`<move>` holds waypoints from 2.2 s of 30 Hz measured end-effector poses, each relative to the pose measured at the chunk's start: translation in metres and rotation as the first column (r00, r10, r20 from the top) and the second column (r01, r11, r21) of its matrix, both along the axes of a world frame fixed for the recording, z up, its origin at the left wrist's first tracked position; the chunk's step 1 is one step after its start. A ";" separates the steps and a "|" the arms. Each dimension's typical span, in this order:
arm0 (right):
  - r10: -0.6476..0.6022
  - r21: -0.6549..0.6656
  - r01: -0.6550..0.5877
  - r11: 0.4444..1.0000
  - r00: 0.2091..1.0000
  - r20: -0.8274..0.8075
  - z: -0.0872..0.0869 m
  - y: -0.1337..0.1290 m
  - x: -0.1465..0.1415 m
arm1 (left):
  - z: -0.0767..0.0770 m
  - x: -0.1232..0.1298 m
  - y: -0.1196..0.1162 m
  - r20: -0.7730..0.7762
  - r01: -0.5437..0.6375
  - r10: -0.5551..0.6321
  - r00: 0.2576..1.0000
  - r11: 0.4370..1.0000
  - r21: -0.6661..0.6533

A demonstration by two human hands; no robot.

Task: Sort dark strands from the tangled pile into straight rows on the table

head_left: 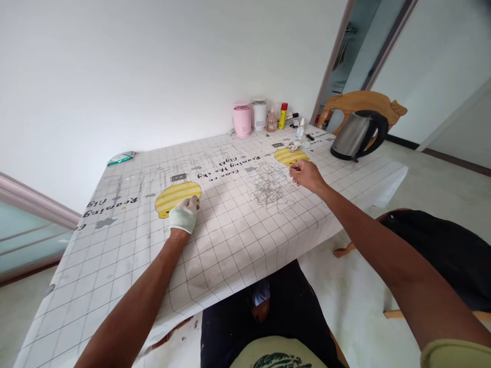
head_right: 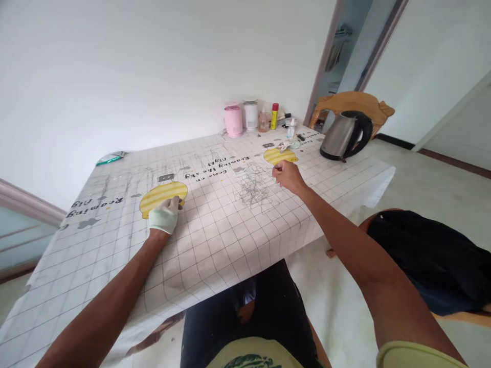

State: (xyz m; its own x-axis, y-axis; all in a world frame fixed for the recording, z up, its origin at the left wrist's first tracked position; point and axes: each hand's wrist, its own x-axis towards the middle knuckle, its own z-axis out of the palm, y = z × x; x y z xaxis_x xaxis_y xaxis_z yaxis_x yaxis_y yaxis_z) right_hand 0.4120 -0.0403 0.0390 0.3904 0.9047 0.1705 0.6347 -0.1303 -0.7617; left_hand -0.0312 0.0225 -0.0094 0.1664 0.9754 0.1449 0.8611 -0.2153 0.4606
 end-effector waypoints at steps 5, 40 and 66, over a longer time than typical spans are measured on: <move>0.198 0.128 -0.213 0.969 0.973 0.120 0.013 0.021 -0.083 | 0.023 0.026 -0.023 0.433 0.069 -0.057 0.900 0.998 -0.012; 0.674 0.242 -0.744 0.623 0.354 -0.648 -0.037 0.076 -0.217 | -0.005 -0.002 0.009 0.853 0.057 0.279 0.440 0.940 -0.337; 0.740 0.431 -0.710 0.557 0.660 0.132 -0.043 0.059 -0.237 | -0.007 0.014 -0.015 0.887 0.529 0.387 0.252 0.712 -0.461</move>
